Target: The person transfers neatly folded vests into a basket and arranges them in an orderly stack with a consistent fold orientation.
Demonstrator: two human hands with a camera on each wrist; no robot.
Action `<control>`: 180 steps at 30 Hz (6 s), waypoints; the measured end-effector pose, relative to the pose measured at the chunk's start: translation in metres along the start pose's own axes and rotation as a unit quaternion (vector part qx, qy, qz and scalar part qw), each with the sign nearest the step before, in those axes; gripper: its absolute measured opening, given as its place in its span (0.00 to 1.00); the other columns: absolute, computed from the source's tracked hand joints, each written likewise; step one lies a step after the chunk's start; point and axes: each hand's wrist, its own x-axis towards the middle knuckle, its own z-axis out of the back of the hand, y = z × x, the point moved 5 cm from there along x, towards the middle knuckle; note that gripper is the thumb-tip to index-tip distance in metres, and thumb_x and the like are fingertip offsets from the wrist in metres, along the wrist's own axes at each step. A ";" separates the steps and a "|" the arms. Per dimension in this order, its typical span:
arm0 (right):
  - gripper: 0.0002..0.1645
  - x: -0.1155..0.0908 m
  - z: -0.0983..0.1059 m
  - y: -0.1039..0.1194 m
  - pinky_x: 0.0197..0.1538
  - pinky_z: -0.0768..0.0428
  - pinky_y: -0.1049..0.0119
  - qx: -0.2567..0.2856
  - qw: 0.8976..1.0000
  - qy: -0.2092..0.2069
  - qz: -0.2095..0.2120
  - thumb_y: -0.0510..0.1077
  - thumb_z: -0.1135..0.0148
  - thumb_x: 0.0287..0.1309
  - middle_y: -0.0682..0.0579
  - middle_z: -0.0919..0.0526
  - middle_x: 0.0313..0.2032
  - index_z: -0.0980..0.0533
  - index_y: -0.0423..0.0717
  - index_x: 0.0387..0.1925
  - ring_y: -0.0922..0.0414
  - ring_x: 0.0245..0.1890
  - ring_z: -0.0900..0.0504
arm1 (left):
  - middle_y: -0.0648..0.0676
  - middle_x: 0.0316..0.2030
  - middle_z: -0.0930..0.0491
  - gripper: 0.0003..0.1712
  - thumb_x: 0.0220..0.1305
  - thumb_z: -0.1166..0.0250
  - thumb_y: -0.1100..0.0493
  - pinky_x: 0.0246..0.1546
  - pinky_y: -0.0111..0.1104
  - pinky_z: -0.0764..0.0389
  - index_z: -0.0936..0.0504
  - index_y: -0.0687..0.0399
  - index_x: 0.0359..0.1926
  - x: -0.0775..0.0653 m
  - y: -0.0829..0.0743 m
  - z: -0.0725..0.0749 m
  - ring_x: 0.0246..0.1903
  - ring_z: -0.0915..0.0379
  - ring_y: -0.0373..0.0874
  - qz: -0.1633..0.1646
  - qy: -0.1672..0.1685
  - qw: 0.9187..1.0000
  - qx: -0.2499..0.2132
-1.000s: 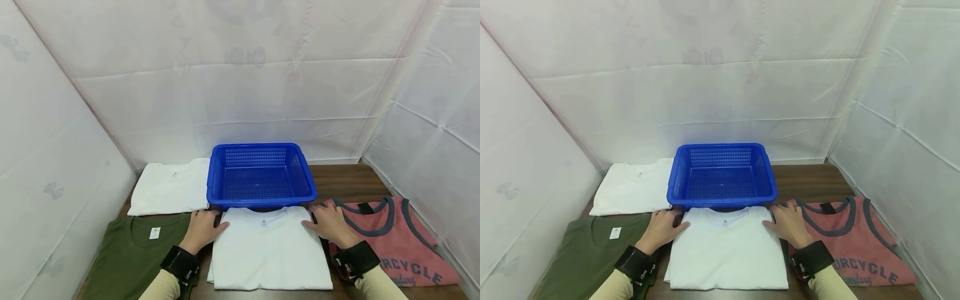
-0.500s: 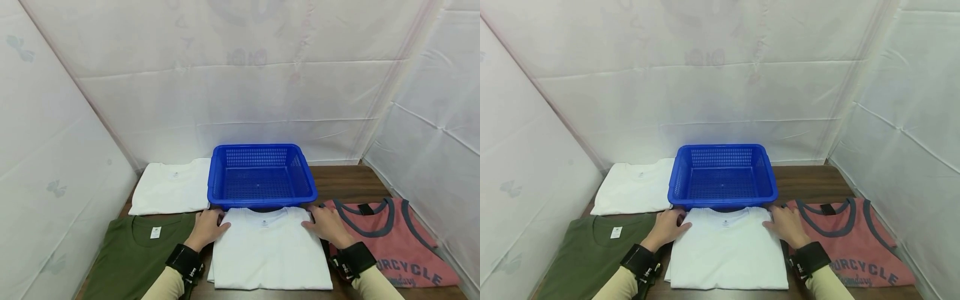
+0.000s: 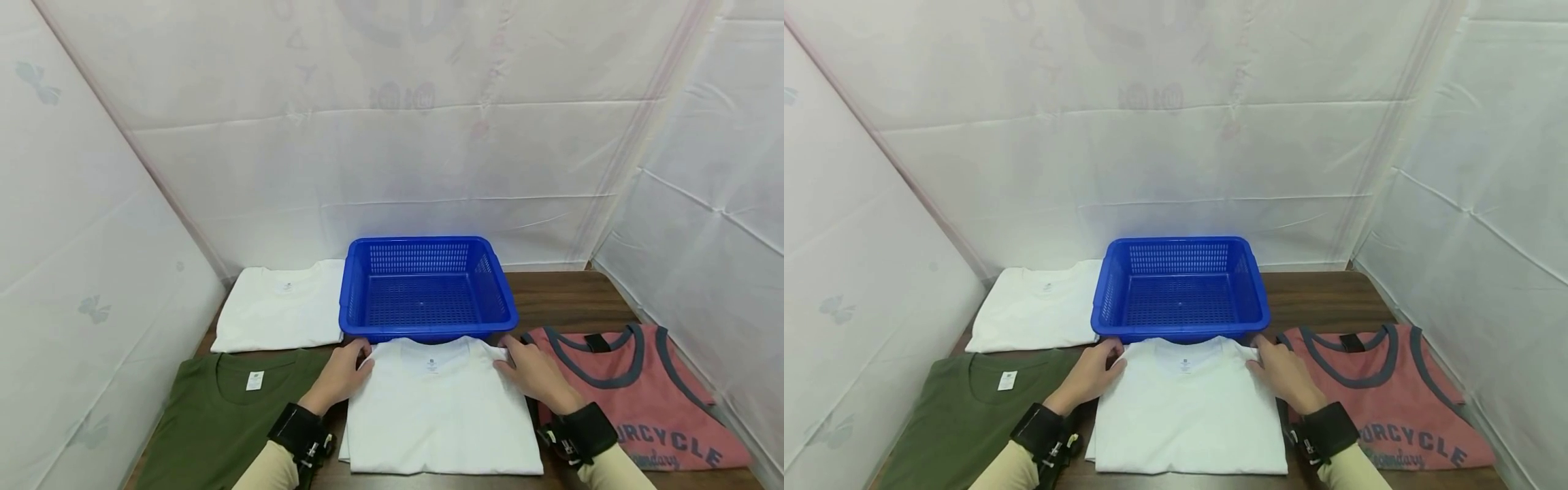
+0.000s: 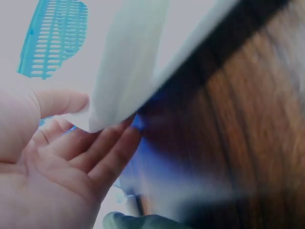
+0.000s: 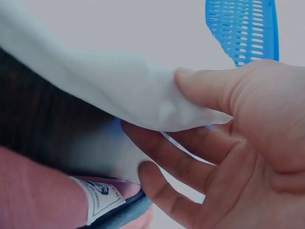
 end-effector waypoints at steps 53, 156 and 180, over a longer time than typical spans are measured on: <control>0.22 -0.040 0.069 0.037 0.17 0.35 0.78 0.139 0.934 -0.300 0.132 0.26 0.32 0.51 0.51 0.25 0.23 0.38 0.38 0.36 0.68 0.16 0.34 | 0.42 0.19 0.49 0.15 0.68 0.38 0.63 0.15 0.25 0.41 0.38 0.55 0.34 -0.030 -0.044 0.068 0.15 0.50 0.29 -0.063 -0.105 0.977 -0.176; 0.45 0.162 0.095 0.046 0.70 0.44 0.44 0.007 0.997 -0.018 0.074 0.27 0.46 0.60 0.35 0.45 0.72 0.50 0.42 0.76 0.39 0.71 0.46 | 0.63 0.68 0.35 0.31 0.65 0.44 0.70 0.67 0.47 0.40 0.33 0.59 0.70 0.140 -0.019 0.113 0.70 0.45 0.58 0.076 -0.036 0.996 -0.001; 0.24 0.156 0.069 0.028 0.58 0.29 0.49 0.020 0.999 0.027 -0.039 0.33 0.44 0.65 0.35 0.30 0.63 0.27 0.38 0.62 0.42 0.61 0.31 | 0.64 0.68 0.36 0.32 0.62 0.43 0.70 0.69 0.49 0.44 0.33 0.62 0.69 0.151 -0.012 0.080 0.70 0.48 0.61 0.140 0.054 0.986 0.075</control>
